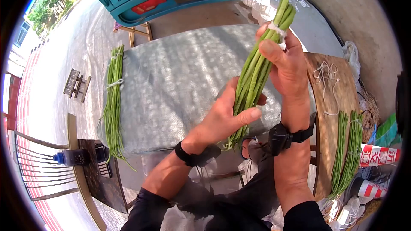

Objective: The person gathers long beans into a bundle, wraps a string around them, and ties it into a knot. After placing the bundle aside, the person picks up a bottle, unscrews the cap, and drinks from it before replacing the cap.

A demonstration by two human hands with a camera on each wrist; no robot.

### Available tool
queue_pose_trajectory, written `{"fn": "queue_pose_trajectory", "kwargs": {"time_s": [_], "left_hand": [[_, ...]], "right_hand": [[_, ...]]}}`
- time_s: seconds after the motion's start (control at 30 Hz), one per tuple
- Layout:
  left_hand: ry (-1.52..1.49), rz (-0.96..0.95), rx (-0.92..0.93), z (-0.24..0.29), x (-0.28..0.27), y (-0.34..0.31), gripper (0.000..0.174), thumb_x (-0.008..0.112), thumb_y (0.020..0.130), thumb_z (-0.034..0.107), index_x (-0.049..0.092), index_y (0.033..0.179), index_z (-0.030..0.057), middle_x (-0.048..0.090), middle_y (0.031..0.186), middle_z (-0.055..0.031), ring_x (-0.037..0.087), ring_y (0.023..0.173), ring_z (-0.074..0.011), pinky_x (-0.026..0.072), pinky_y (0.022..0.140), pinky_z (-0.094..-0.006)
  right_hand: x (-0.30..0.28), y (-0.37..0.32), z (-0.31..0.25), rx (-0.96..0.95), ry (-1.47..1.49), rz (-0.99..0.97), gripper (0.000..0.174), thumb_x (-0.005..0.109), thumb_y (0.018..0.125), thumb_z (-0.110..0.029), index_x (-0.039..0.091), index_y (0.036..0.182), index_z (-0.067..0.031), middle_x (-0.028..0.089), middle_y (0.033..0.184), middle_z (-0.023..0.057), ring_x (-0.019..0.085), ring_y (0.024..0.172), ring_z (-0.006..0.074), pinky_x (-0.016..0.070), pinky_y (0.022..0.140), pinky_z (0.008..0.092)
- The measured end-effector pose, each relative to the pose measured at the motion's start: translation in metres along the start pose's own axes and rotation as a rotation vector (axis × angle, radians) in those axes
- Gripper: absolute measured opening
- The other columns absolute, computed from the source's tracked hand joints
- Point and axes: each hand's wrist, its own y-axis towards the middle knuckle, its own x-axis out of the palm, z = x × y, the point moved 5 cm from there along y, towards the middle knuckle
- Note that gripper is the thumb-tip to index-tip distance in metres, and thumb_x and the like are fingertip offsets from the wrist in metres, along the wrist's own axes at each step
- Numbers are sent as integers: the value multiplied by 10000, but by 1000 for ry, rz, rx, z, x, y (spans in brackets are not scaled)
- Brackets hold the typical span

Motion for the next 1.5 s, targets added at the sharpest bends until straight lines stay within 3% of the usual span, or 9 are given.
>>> {"fn": "queue_pose_trajectory", "kwargs": {"time_s": [0.1,0.3,0.4,0.5,0.6,0.73,0.93,1.2,1.5], "left_hand": [[102,57,-61,-19,4,1,775,766,1008,378,377,1543,-26,659,1145,-112,706,1001,-179,578,861,-348],[10,9,-159,-24,0,-2,431,688,1073,355,549,1257,-9,614,863,-48,627,681,-124,545,664,-311],[-195,-22,-193,-24,1,-6,312,665,1090,304,575,1129,7,566,778,-23,574,593,-122,515,590,-303],[-371,23,-224,-22,0,-8,286,665,1089,279,581,1133,10,550,771,-9,560,577,-128,511,576,-304],[-329,77,-270,-25,-10,-6,279,689,1070,257,588,1142,7,601,804,-28,617,621,-139,530,607,-306],[-40,45,-271,-21,-11,-3,262,691,1042,188,582,1181,-5,661,884,-67,683,713,-155,563,672,-302],[-13,70,-215,-21,-3,-2,291,656,1039,138,551,1251,-31,671,973,-88,710,808,-172,581,739,-305],[-242,-48,-330,-40,1,-4,316,571,1109,200,550,1322,-32,660,991,-84,705,831,-184,585,784,-333],[-394,-100,-408,-48,0,-6,334,573,1133,248,564,1345,-9,586,911,-26,574,694,-117,517,667,-289]], "right_hand": [[4,3,2,-30,-166,59,341,914,890,-173,706,1128,-48,685,984,-7,635,860,81,526,750,271],[-9,2,16,45,-378,167,401,914,894,-320,696,1074,-36,692,940,10,640,816,96,514,719,276],[-7,5,40,155,-10,139,486,894,901,-406,691,1090,-6,729,948,65,699,848,160,560,763,307],[14,-5,55,344,318,-16,483,857,938,-398,685,1118,16,758,966,127,749,891,235,611,831,362],[18,-9,56,446,230,-107,477,827,971,-389,678,1153,27,769,979,162,769,891,262,641,840,387],[8,-9,70,525,219,26,403,801,998,-398,665,1050,-22,709,833,76,708,690,195,621,661,360],[7,-8,67,526,231,133,358,754,1041,-392,588,940,-91,570,721,-5,523,583,125,477,558,325],[-12,-3,68,487,293,182,389,847,965,-376,596,961,-80,613,749,23,573,594,139,505,555,334],[-26,-2,68,484,353,200,378,835,978,-378,597,969,-85,571,732,14,542,600,138,461,553,325]]}}
